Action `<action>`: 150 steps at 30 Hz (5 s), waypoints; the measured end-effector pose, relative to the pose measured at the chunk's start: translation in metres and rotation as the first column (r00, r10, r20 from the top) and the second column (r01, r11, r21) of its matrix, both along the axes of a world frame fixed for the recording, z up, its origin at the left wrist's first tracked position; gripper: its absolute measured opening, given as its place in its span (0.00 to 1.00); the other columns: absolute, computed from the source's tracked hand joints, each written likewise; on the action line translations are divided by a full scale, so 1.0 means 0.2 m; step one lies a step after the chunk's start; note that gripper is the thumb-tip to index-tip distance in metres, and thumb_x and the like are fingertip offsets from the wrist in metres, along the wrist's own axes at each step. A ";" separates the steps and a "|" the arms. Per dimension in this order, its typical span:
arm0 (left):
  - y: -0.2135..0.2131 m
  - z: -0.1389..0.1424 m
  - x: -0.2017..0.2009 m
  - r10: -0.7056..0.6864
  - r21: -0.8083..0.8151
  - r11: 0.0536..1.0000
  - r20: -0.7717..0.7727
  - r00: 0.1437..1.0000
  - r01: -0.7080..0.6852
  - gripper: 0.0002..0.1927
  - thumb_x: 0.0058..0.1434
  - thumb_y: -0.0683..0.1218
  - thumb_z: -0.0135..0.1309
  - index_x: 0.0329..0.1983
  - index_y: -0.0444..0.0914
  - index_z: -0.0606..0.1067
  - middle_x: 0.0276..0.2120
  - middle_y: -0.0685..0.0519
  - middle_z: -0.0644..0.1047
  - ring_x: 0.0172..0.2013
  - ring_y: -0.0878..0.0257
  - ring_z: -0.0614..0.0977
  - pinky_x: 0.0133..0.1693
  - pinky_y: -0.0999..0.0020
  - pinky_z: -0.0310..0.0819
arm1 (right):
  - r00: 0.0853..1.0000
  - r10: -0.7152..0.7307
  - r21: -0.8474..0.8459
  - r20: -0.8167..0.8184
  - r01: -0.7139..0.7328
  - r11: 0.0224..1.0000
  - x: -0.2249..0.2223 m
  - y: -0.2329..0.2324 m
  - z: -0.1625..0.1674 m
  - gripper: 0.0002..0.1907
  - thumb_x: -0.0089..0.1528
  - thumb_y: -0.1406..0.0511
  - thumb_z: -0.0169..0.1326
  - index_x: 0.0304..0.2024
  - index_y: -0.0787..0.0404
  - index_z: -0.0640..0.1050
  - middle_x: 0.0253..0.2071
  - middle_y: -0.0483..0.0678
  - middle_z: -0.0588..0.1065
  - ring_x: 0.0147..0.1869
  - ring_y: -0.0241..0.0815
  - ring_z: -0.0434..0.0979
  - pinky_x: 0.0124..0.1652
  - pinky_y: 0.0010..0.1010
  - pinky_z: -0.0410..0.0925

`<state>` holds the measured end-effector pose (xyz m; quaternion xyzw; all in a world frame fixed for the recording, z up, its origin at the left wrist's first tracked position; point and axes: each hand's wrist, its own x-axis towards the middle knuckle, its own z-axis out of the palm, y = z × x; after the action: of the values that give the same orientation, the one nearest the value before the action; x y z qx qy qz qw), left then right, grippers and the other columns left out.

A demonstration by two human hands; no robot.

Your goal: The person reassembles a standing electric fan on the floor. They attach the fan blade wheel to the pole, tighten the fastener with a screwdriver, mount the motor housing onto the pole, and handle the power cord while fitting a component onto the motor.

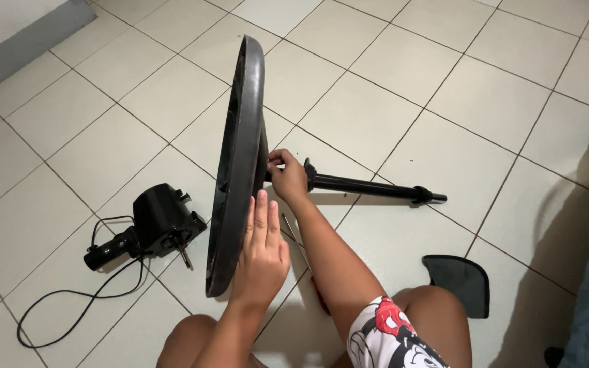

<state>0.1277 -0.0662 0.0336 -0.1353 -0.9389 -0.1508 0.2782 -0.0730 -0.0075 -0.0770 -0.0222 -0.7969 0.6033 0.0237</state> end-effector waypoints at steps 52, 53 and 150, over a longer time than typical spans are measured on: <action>-0.49 -0.17 0.16 0.151 0.744 0.667 -0.173 0.973 0.029 0.12 0.63 0.40 0.51 0.48 0.32 0.76 0.49 0.42 0.78 0.50 0.46 0.81 0.51 0.58 0.78 | 0.500 0.508 0.520 -0.702 -0.127 0.844 1.24 -0.20 0.84 0.20 0.51 0.81 0.58 0.45 0.63 0.78 0.48 0.52 0.75 0.50 0.54 0.77 0.48 0.39 0.71; -0.50 -0.20 0.13 0.177 0.738 0.675 -0.161 0.971 -0.001 0.14 0.63 0.42 0.53 0.50 0.31 0.75 0.49 0.42 0.76 0.49 0.45 0.80 0.50 0.57 0.77 | 0.521 0.529 0.575 -0.670 -0.086 0.814 1.22 -0.28 0.83 0.19 0.52 0.78 0.59 0.45 0.63 0.78 0.48 0.51 0.76 0.49 0.53 0.77 0.48 0.40 0.70; 0.17 0.19 -0.05 -0.048 0.020 0.998 -0.414 0.909 0.062 0.17 0.69 0.38 0.54 0.61 0.33 0.74 0.59 0.46 0.73 0.64 0.52 0.75 0.63 0.62 0.72 | 0.927 0.333 -0.521 0.175 -0.200 0.830 -0.09 0.11 0.28 0.12 0.68 0.63 0.48 0.48 0.65 0.76 0.35 0.49 0.77 0.33 0.39 0.78 0.32 0.28 0.73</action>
<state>0.1186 -0.0328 0.0717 -0.1861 -0.8521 -0.1419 0.4681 -0.0912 0.0143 -0.0215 0.0063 -0.6071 0.7759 -0.1717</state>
